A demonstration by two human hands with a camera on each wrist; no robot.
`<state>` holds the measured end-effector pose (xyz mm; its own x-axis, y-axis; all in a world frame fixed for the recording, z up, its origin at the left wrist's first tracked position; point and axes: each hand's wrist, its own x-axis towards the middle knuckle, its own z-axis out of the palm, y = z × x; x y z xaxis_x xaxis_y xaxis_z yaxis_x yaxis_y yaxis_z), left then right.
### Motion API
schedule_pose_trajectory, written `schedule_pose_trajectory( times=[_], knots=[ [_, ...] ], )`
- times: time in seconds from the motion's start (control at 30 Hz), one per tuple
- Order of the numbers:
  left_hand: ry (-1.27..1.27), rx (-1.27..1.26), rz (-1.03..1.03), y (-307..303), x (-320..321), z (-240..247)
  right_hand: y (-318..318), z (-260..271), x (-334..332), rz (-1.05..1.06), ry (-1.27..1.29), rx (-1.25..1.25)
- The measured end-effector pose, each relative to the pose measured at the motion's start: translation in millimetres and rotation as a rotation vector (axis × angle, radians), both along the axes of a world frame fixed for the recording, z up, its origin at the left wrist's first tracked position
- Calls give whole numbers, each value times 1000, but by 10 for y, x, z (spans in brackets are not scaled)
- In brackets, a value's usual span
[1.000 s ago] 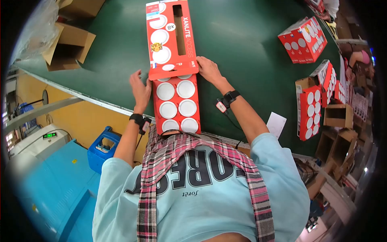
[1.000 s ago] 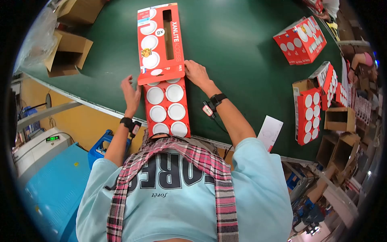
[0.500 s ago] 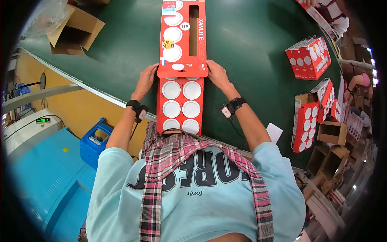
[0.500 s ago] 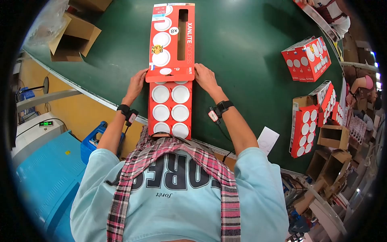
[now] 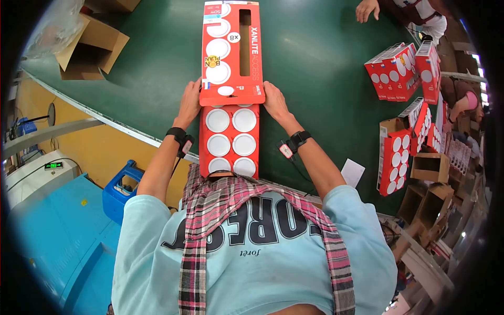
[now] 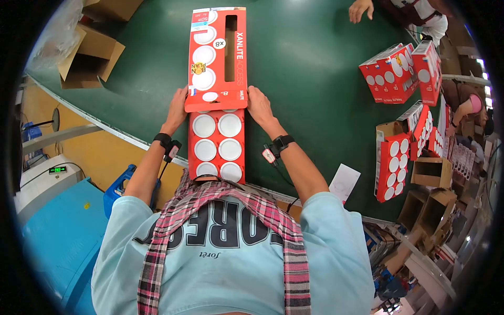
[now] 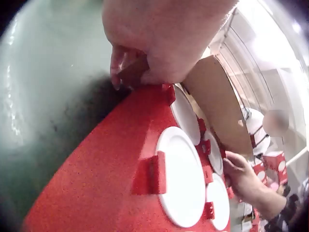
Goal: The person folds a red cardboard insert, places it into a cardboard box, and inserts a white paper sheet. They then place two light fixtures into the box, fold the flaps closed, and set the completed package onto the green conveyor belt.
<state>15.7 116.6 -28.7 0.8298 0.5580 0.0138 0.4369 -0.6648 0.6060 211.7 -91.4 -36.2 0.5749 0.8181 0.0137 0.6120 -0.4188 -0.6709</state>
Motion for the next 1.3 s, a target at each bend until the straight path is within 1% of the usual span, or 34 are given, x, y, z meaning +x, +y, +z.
schedule_pose_trajectory(
  times=[0.03, 0.07, 0.17, 0.27, 0.37, 0.47, 0.57, 0.67, 0.77, 0.8, 0.87, 0.9, 0.97, 1.07, 1.17, 1.23, 1.3],
  knots=[
    [-18, -40, 1, 23, -2, -63, 7, -39, 1, 1, -5, 23],
    [-34, -78, 2, 51, 4, -119, 1, -72, 10, -14, 50, -11],
    [-54, -59, 35, -28, -25, -37, 25, 21, 1, -77, 130, -53],
    [-233, -233, 107, -6, -25, -145, 43, 81, 126, 36, 136, -135],
    [-238, -398, 174, -23, -51, -72, 25, -58, 148, -16, 436, 19],
    [-314, -661, 219, -41, -31, -38, -51, -93, 147, -17, 950, 237],
    [-252, -605, 149, -12, -15, 8, -40, 2, 89, -44, 812, 188],
    [-175, -474, 116, -37, -16, 91, -11, -90, -13, -75, 639, 290],
    [-113, -276, -43, -17, -9, 191, 9, -112, -111, -77, 389, 259],
    [-107, -283, -40, -30, -11, 214, -4, -51, -148, -80, 348, 256],
    [-98, -295, -36, -44, -10, 247, -39, 71, -205, -112, 290, 121],
    [-21, -242, -40, -19, -12, 237, -44, 109, -212, -127, 261, 54],
    [134, -131, -49, 19, -30, 180, -77, 97, -211, -108, 221, 72],
    [-13, -47, -109, -1, -112, 129, -131, 184, -240, -98, 197, 59],
    [209, -65, -78, -141, -69, 423, -165, 158, -265, -120, 150, 74],
    [173, -86, -89, -155, -83, 341, -164, 157, -268, -134, 117, 67],
    [115, -103, -118, -117, -137, 227, -178, 227, -245, -97, 153, -1]
  ],
)
